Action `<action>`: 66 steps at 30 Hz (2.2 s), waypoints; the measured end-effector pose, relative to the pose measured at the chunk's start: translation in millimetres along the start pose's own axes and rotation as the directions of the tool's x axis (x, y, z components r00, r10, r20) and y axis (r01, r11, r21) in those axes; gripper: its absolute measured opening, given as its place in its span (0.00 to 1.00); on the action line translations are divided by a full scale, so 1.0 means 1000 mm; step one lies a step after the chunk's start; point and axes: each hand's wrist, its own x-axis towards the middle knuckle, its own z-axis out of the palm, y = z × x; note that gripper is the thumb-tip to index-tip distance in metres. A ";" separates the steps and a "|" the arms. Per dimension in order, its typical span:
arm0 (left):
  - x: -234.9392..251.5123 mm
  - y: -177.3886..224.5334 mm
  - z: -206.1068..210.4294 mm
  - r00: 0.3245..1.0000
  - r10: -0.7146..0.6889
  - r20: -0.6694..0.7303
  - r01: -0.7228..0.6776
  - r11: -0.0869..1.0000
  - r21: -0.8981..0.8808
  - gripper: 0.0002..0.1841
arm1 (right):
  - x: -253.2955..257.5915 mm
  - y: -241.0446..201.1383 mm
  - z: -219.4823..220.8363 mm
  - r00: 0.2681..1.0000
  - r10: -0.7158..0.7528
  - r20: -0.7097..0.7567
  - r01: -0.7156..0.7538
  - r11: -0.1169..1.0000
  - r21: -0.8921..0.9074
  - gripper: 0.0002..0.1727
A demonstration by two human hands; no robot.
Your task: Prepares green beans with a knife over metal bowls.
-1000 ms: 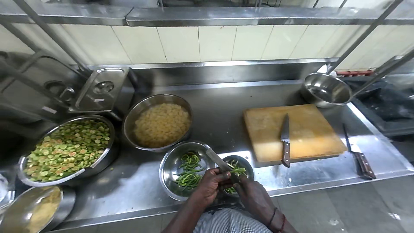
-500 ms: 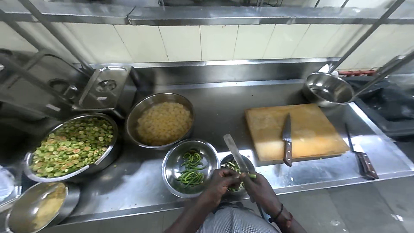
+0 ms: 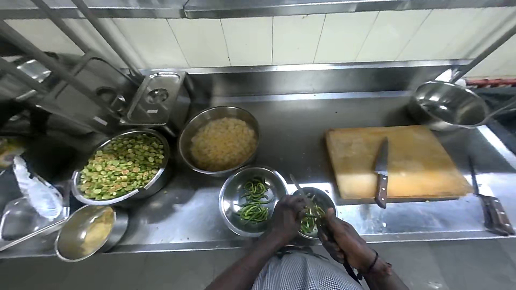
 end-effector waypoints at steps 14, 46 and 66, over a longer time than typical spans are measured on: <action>0.008 -0.069 -0.033 0.940 -0.340 0.031 0.281 0.823 0.495 0.13 | 0.008 0.001 -0.008 0.988 -0.094 -0.124 0.079 0.990 -0.118 0.37; 0.005 0.017 -0.028 0.902 -0.382 0.199 0.357 0.403 -0.843 0.10 | 0.010 -0.001 -0.017 0.902 -0.396 -0.172 0.212 0.753 -0.623 0.21; 0.009 0.026 -0.027 0.860 -0.491 0.141 0.338 0.341 -0.877 0.06 | -0.005 -0.017 0.017 0.923 -0.333 -0.190 -0.068 0.346 -0.936 0.23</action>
